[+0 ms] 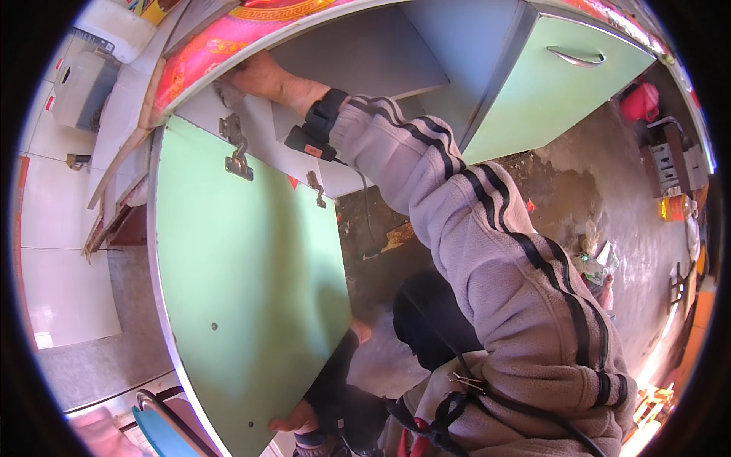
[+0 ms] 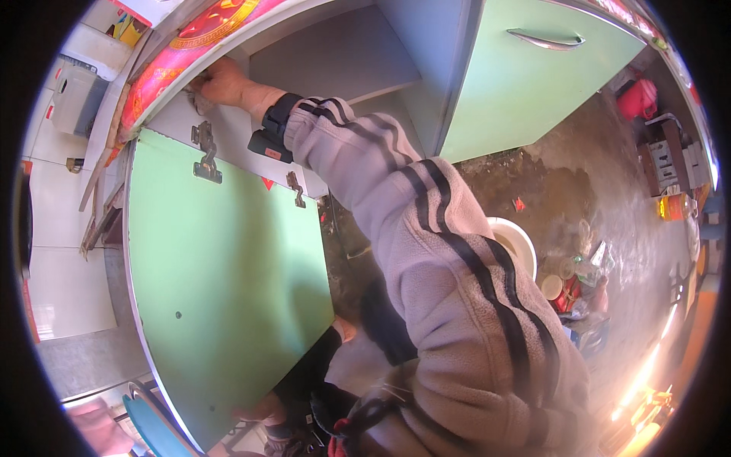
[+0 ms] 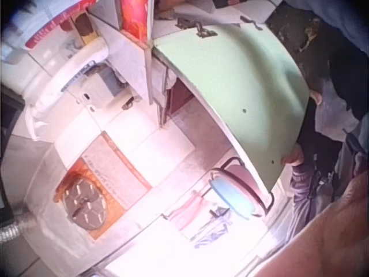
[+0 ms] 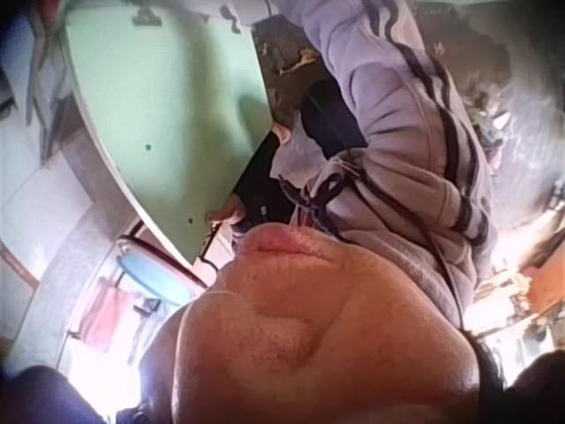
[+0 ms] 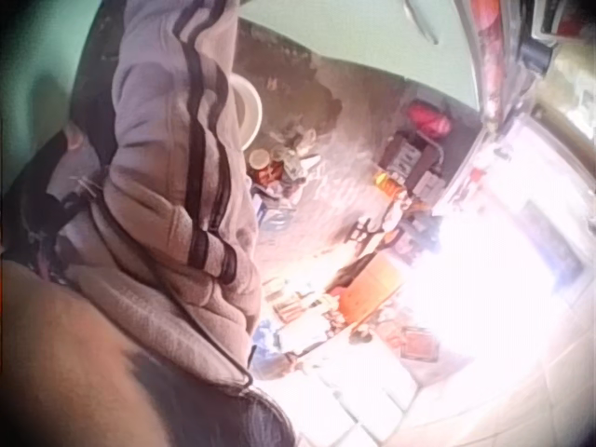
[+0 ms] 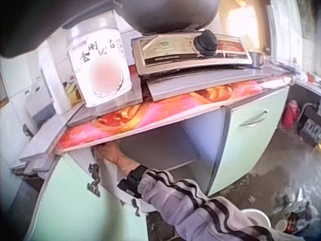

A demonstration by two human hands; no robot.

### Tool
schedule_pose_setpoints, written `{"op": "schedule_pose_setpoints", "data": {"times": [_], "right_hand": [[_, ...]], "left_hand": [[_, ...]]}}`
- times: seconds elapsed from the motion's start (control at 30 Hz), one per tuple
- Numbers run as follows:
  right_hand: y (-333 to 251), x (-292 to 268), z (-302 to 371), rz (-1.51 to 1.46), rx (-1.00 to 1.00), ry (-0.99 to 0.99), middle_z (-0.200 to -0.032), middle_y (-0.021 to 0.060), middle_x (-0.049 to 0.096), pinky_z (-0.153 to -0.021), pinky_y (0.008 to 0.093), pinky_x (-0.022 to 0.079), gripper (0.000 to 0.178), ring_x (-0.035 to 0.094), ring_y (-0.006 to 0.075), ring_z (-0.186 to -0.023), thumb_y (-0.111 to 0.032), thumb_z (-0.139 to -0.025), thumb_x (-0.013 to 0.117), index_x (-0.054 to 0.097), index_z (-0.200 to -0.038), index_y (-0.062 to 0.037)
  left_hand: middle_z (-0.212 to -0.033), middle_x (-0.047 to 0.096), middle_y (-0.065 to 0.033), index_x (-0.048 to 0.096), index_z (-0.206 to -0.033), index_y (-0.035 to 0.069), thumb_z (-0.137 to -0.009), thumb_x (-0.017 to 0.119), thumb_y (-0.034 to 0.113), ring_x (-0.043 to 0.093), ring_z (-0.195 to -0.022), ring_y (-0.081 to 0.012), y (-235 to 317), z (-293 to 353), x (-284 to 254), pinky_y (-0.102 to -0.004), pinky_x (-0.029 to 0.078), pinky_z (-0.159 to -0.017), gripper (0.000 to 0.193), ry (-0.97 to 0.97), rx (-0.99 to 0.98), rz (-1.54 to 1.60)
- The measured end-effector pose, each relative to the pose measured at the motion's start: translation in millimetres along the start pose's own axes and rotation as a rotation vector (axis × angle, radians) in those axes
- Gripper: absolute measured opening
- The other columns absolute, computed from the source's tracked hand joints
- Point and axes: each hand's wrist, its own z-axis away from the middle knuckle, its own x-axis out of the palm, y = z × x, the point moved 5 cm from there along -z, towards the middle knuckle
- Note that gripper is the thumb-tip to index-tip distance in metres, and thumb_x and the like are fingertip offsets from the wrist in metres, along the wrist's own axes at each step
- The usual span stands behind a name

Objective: The person squats in a kitchen, dips a cloth into a bucket of water, and wipes the exterior and interior of a green cabinet. They open the cabinet door to clean the inside, then close it and wipe the countertop above.

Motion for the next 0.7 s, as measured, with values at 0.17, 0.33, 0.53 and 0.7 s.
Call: {"op": "schedule_pose_setpoints", "data": {"times": [0.17,0.33,0.53,0.7], "right_hand": [[45,-19,44,0.184,0.460,-0.122,-0.104,0.0165,0.065,-0.089,0.0370,0.047,0.040,0.060,0.0307,-0.101,-0.025,-0.071,0.061,0.065,-0.110,-0.0133],[50,-24,100,0.650,0.541,-0.785,-0.104,0.0175,0.064,-0.084,0.0376,0.048,0.042,0.062,0.0326,-0.095,-0.033,-0.067,0.061,0.066,-0.104,-0.0130],[42,-55,74,0.291,0.457,-0.177,-0.096,0.0132,0.065,-0.083,0.0397,0.049,0.032,0.060,0.0310,-0.097,-0.032,-0.074,0.058,0.067,-0.101,-0.0171],[63,-24,80,1.005,0.291,-0.367,-0.110,0.0110,0.059,-0.086,0.0424,0.048,0.028,0.054,0.0326,-0.106,-0.029,-0.079,0.055,0.068,-0.099,-0.0147]], "left_hand": [[-0.129,0.047,-0.0187,0.045,-0.128,-0.003,-0.083,0.043,0.065,0.047,-0.114,-0.0304,-8,-4,3,-0.0430,0.040,-0.095,0.082,-0.008,0.124,0.144],[-0.129,0.047,-0.0180,0.045,-0.129,-0.002,-0.082,0.045,0.066,0.046,-0.115,-0.0301,-15,-7,8,-0.0426,0.039,-0.097,0.083,-0.155,0.216,0.575],[-0.128,0.047,-0.0180,0.046,-0.128,-0.002,-0.083,0.045,0.064,0.047,-0.113,-0.0300,-14,-6,8,-0.0422,0.040,-0.095,0.080,-0.123,0.241,0.629],[-0.128,0.047,-0.0188,0.046,-0.128,-0.004,-0.083,0.045,0.064,0.048,-0.113,-0.0303,-7,0,2,-0.0433,0.042,-0.095,0.081,0.077,0.181,0.311]]}}
